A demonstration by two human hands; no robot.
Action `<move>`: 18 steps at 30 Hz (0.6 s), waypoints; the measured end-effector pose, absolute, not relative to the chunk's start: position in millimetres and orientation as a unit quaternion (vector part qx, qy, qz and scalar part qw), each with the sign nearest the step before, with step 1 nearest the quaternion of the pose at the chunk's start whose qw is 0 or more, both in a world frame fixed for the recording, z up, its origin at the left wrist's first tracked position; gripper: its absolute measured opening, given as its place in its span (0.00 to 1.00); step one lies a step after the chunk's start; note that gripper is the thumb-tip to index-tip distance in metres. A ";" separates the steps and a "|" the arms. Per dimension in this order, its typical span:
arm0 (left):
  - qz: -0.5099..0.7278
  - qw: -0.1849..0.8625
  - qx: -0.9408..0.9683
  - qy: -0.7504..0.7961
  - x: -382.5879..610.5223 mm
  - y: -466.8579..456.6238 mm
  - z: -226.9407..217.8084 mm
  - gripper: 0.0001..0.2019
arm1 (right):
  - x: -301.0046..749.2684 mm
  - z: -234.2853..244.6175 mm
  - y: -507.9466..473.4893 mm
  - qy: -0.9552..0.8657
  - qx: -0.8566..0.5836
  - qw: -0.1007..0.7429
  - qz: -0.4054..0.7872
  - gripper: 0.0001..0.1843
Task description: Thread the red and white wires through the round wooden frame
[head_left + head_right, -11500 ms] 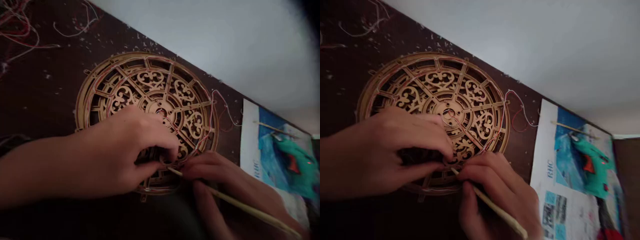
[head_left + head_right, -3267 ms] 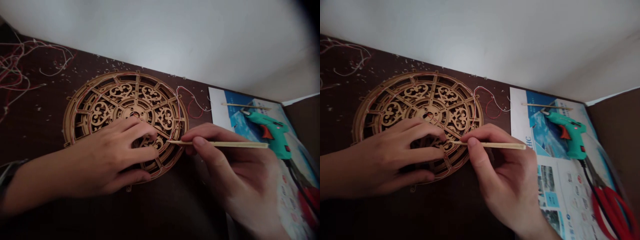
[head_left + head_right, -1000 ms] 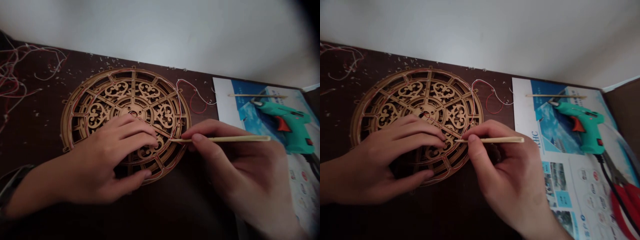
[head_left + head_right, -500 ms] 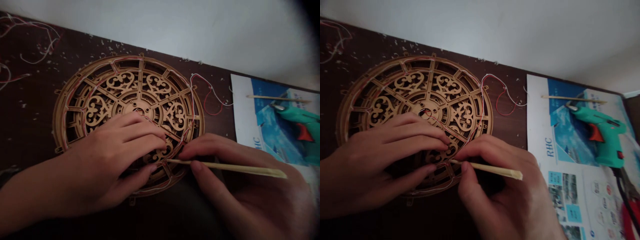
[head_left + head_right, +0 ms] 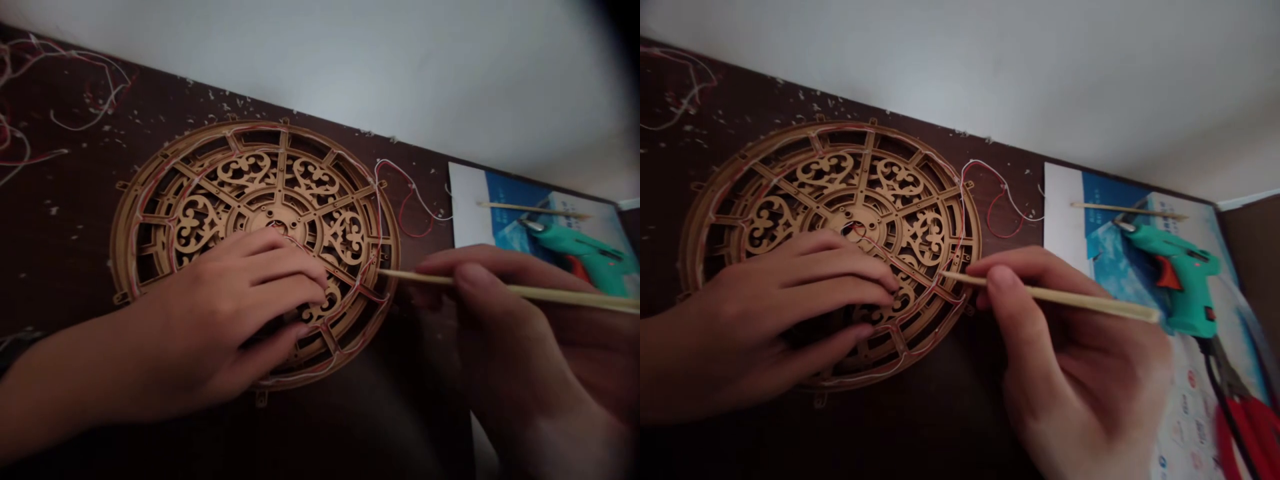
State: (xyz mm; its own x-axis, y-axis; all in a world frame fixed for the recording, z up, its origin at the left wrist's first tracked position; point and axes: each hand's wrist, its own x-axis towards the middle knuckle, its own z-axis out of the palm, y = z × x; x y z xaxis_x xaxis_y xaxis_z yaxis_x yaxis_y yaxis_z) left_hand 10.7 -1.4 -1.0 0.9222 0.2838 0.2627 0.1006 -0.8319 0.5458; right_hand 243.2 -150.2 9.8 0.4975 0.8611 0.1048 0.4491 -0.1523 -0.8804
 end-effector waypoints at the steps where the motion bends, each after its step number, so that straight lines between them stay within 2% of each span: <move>1: 0.172 0.270 0.942 0.098 10.6 -0.8 -1.3 0.09 | 242.7 8.9 -147.9 -0.427 -0.735 0.481 0.214 0.08; 6: 0.194 0.253 0.945 0.066 8.8 0.4 -3.9 0.09 | 243.1 -3.4 -129.4 -0.400 -0.722 0.528 0.201 0.16; 11: 0.262 0.179 0.945 0.077 1.3 5.3 0.0 0.09 | 257.3 -24.5 -121.1 -0.428 -0.750 0.475 0.168 0.19; 14: 0.283 0.068 0.932 0.218 -12.0 23.7 11.7 0.08 | 261.5 -33.4 -118.5 -0.424 -0.759 0.463 0.173 0.21; 16: 0.234 0.005 0.899 0.370 -24.6 42.9 21.6 0.16 | 261.7 -37.2 -115.9 -0.412 -0.751 0.479 0.194 0.22; 18: 0.165 -0.010 0.859 0.485 -37.8 63.8 29.4 0.23 | 261.3 -39.5 -112.8 -0.406 -0.737 0.495 0.217 0.23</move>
State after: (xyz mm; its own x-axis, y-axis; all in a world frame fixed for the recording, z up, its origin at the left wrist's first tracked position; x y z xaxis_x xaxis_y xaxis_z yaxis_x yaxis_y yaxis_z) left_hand -37.8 63.8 29.4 0.4749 0.8300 0.2925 0.8367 -0.5288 0.1422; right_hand 261.3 -112.8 -39.5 0.5750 0.8141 0.0819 0.3837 -0.1799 -0.9058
